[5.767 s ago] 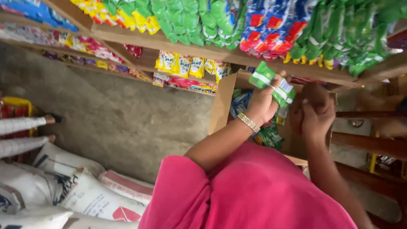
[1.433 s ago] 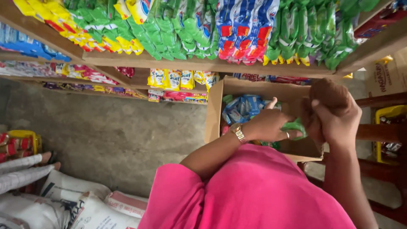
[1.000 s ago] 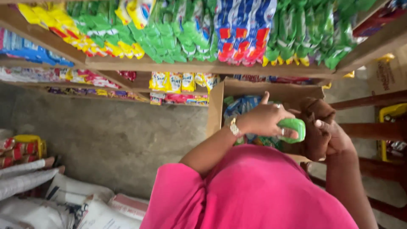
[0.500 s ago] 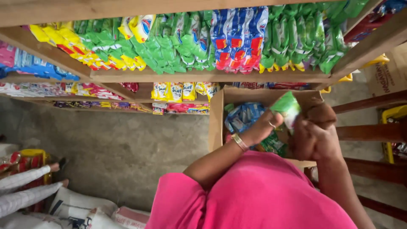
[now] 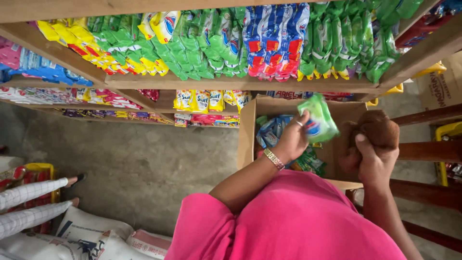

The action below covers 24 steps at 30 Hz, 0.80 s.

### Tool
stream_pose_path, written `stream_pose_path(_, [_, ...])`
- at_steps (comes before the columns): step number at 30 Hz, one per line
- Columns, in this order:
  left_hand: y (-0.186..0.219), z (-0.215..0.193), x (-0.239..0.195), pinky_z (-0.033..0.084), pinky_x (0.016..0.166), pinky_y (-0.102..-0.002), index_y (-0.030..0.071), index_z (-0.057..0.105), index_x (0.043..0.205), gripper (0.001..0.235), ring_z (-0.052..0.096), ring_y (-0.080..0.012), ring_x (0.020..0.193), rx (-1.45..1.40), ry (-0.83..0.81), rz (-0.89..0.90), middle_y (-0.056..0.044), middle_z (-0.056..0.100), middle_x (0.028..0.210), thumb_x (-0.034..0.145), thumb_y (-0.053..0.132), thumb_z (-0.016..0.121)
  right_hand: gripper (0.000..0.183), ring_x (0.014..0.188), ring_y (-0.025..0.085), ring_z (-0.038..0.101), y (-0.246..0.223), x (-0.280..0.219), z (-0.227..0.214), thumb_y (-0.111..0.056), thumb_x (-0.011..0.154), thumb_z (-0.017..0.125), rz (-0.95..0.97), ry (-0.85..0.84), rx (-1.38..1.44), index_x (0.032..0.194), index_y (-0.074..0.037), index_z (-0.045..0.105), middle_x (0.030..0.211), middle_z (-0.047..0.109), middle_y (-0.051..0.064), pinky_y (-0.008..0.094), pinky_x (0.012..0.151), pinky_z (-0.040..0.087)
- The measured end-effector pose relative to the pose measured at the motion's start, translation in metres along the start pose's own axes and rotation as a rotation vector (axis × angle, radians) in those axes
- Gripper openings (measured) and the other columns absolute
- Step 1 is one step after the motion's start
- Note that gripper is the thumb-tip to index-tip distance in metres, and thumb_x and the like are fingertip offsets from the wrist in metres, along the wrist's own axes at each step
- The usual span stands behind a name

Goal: Sorting and packing detergent sachets into a cardboard box in a grocery store.

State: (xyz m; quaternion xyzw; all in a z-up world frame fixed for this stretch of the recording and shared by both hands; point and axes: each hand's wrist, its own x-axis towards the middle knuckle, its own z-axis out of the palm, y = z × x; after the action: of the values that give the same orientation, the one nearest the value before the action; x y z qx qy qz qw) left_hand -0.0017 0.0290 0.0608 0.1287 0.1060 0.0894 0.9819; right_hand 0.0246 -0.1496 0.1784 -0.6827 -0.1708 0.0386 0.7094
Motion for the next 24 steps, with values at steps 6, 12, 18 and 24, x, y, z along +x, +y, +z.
stream_pose_path(6, [-0.003, 0.018, -0.024, 0.044, 0.074, -0.017, 0.009, 0.051, 0.152, 0.061, 0.058, -0.0078, 0.121, 0.563, 0.025, -0.208, -0.005, 0.057, 0.149, 0.099, 0.039, 0.06, 0.024, 0.088, 0.031, 0.058, -0.021, 0.012, 0.012, 0.002, 0.084, 0.081, -0.291, -0.226, -0.616, 0.103, 0.005, 0.067, 0.109, 0.06, 0.019, 0.041, 0.079, 0.049])
stream_pose_path(12, [-0.003, 0.0, -0.01, 0.05, 0.082, -0.027, 0.002, 0.059, 0.135, 0.056, 0.06, -0.0081, 0.094, 0.474, -0.051, -0.209, -0.002, 0.066, 0.114, 0.101, 0.046, 0.066, 0.021, 0.096, 0.035, 0.057, -0.028, 0.023, 0.021, 0.015, 0.087, 0.075, -0.56, -0.125, -0.625, 0.091, 0.002, 0.059, 0.108, 0.066, 0.019, 0.045, 0.09, 0.049])
stream_pose_path(18, [0.001, 0.008, -0.004, 0.049, 0.091, -0.032, 0.008, 0.066, 0.13, 0.041, 0.061, -0.0184, 0.112, 0.395, -0.036, -0.199, -0.009, 0.066, 0.127, 0.103, 0.04, 0.065, 0.027, 0.098, 0.039, 0.067, 0.013, 0.012, 0.02, -0.005, 0.076, 0.083, -0.527, -0.299, -0.46, 0.099, -0.005, 0.07, 0.106, 0.064, 0.015, 0.047, 0.089, 0.052])
stream_pose_path(24, [-0.011, 0.002, -0.003, 0.057, 0.078, -0.037, 0.005, 0.063, 0.12, 0.021, 0.07, -0.0223, 0.091, 0.054, -0.228, -0.369, -0.01, 0.072, 0.11, 0.102, 0.015, 0.063, 0.023, 0.097, 0.034, 0.052, 0.012, 0.049, -0.003, 0.016, 0.09, 0.075, -0.467, 0.016, -0.587, 0.108, 0.006, 0.063, 0.106, 0.056, 0.019, 0.044, 0.089, 0.045])
